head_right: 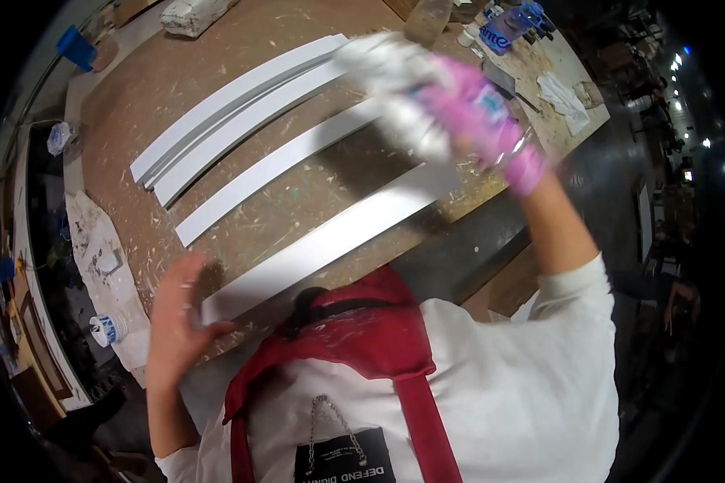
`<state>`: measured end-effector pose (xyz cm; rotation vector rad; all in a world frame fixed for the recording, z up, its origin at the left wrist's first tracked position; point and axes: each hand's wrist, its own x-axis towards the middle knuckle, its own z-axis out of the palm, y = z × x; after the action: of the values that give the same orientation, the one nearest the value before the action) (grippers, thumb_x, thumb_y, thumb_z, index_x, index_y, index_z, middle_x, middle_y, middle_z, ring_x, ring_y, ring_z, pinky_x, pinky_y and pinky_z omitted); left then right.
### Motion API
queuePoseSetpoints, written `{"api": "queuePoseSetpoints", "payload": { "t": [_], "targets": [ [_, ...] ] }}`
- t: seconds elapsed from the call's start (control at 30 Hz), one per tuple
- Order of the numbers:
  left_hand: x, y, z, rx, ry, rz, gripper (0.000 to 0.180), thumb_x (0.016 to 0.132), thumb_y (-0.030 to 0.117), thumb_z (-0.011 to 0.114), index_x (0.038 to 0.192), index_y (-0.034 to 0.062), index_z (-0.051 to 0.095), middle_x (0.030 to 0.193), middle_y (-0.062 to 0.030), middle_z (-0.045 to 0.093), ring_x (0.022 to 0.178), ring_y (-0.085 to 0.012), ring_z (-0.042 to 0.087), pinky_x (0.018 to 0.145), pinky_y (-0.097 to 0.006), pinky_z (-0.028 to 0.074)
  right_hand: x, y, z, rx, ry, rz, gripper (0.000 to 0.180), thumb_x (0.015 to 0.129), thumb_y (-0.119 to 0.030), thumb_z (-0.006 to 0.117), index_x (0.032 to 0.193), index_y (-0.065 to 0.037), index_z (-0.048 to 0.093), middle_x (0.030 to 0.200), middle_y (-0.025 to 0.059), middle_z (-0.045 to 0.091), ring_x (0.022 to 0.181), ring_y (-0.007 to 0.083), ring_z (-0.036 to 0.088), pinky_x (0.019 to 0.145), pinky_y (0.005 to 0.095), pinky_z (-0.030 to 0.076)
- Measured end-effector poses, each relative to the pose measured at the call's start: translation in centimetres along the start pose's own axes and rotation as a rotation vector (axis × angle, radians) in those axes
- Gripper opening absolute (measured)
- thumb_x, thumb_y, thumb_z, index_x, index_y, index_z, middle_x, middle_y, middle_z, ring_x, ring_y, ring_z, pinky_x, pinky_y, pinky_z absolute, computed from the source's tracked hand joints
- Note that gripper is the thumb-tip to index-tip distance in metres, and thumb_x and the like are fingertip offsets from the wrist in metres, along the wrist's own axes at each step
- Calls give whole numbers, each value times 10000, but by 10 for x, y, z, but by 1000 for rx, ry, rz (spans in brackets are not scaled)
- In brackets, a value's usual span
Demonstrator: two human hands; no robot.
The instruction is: The person picks up a white rectangular piece from a stack, places it on a table, and wipes the surfaces and edges with a cloth. The person then picks up another white piece, wipes it down, applies a liquid from a bottle to the cloth, and continues cleaning several white rectangular components.
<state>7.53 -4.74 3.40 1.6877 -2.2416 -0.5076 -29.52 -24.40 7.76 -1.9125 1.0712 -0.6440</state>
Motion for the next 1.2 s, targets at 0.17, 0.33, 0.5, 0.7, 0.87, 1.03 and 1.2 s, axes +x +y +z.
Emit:
{"api": "queuePoseSetpoints", "payload": {
  "t": [0.17, 0.33, 0.5, 0.7, 0.87, 1.03, 1.2],
  "targets": [
    [0, 13, 34, -178, -53, -208, 445, 694, 249, 772, 1078, 83, 622, 995, -134, 646, 917, -335, 615, 763, -387, 499, -64, -23, 185, -15, -255, -231, 543, 758, -312, 645, 1220, -57, 517, 1202, 147, 521, 1107, 304, 519, 1009, 400, 365],
    [-12, -2, 45, 14, 14, -68, 427, 686, 358, 752, 975, 69, 628, 830, -124, 652, 752, -323, 636, 635, -391, 517, -58, -8, 98, -558, -6, -250, 396, 789, -332, 574, 1115, -110, 594, 1066, 121, 610, 957, 289, 580, 848, 385, 474],
    [-9, -3, 51, 43, 46, 16, 426, 681, 375, 744, 946, 62, 627, 819, -126, 645, 726, -318, 627, 624, -394, 513, -65, -2, 142, -866, -241, -103, 483, 854, -369, 504, 1267, -119, 489, 1185, 104, 573, 1005, 262, 577, 857, 386, 475],
    [-9, -3, 49, 37, -38, -30, 417, 686, 381, 742, 919, 61, 610, 793, -128, 640, 725, -313, 629, 611, -392, 511, -73, -12, 148, -854, -211, -167, 482, 828, -451, 549, 1131, -77, 562, 1131, 134, 584, 1041, 278, 578, 910, 405, 453],
    [-10, -2, 47, 37, -91, -97, 512, 699, 370, 740, 1055, 32, 594, 876, -153, 652, 808, -333, 634, 686, -401, 517, -81, 54, 12, -1222, -29, 32, 403, 798, -266, 592, 1142, -62, 542, 1126, 163, 567, 990, 308, 574, 843, 383, 473],
    [-6, -23, 11, -199, 7, 7, 607, 733, 289, 735, 1229, 17, 515, 1170, -192, 572, 1061, -333, 566, 867, -382, 466, -71, 63, -63, -532, 392, 372, 298, 882, -190, 544, 1139, -47, 594, 1015, 85, 652, 887, 169, 617, 804, 284, 486],
    [9, -102, 24, -280, 220, -285, 641, 711, 211, 752, 1265, 20, 491, 1254, -178, 525, 1131, -329, 519, 943, -381, 421, -7, 52, -35, 109, 329, 169, 324, 932, -204, 537, 1194, -15, 564, 1019, 18, 636, 867, 92, 586, 768, 233, 482]
  ]
}}
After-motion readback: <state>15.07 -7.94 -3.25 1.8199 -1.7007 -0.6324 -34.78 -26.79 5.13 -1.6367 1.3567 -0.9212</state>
